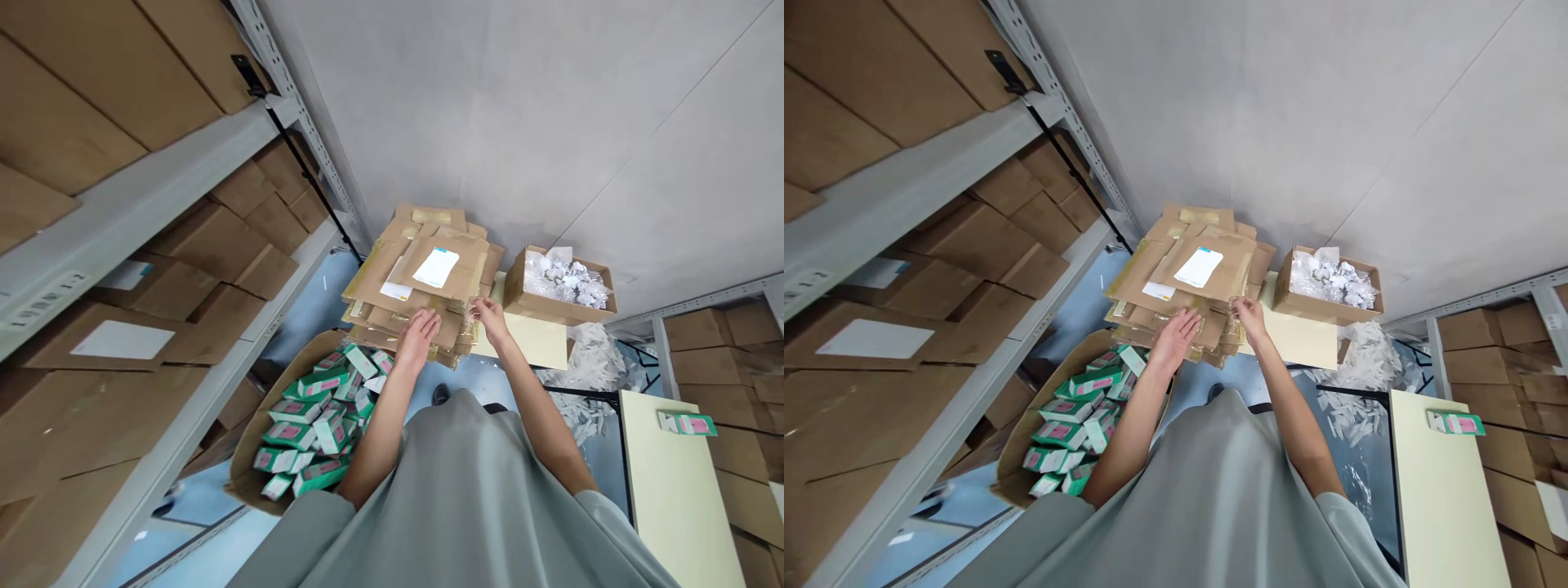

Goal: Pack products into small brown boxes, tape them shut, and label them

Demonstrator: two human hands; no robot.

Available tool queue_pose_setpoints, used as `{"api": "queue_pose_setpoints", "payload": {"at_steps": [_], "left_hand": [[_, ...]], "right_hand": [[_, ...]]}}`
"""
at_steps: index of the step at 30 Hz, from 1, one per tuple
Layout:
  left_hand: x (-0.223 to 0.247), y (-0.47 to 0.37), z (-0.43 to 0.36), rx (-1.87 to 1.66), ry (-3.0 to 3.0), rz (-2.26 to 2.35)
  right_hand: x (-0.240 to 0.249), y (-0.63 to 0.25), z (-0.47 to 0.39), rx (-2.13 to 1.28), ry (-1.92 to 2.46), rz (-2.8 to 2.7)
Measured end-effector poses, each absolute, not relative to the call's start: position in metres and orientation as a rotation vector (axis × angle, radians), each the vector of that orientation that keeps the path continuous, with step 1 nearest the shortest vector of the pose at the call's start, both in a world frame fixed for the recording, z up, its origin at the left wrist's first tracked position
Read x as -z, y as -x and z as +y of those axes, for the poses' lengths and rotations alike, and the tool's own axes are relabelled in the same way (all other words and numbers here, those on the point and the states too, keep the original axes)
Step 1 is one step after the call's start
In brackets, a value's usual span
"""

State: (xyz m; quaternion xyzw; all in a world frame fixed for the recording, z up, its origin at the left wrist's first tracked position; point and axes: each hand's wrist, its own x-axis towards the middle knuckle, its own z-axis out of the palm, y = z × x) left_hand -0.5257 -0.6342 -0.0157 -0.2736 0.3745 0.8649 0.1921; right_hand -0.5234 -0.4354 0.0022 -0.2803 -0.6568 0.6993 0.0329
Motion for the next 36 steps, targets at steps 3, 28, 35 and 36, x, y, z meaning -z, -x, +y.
{"api": "queue_pose_setpoints", "payload": {"at_steps": [3,28,35,36], "left_hand": [[0.016,0.535,-0.619,-2.407,0.805,0.981],[-0.034,0.393,-0.313,-1.745,-0.221,1.248],[-0.005,0.279,-0.157,-1.469,-0.591,1.242],[0.003,0.262,-0.136,-1.458,-0.665,1.267]], "right_hand": [[-0.012,0.494,-0.433,-2.085,0.728,-2.096],[-0.064,0.093,-0.143,-1.076,1.279,-1.665],[-0.027,-0.071,-0.092,-1.126,1.439,-1.394],[-0.020,-0.092,-0.089,-1.116,1.465,-1.340]]}}
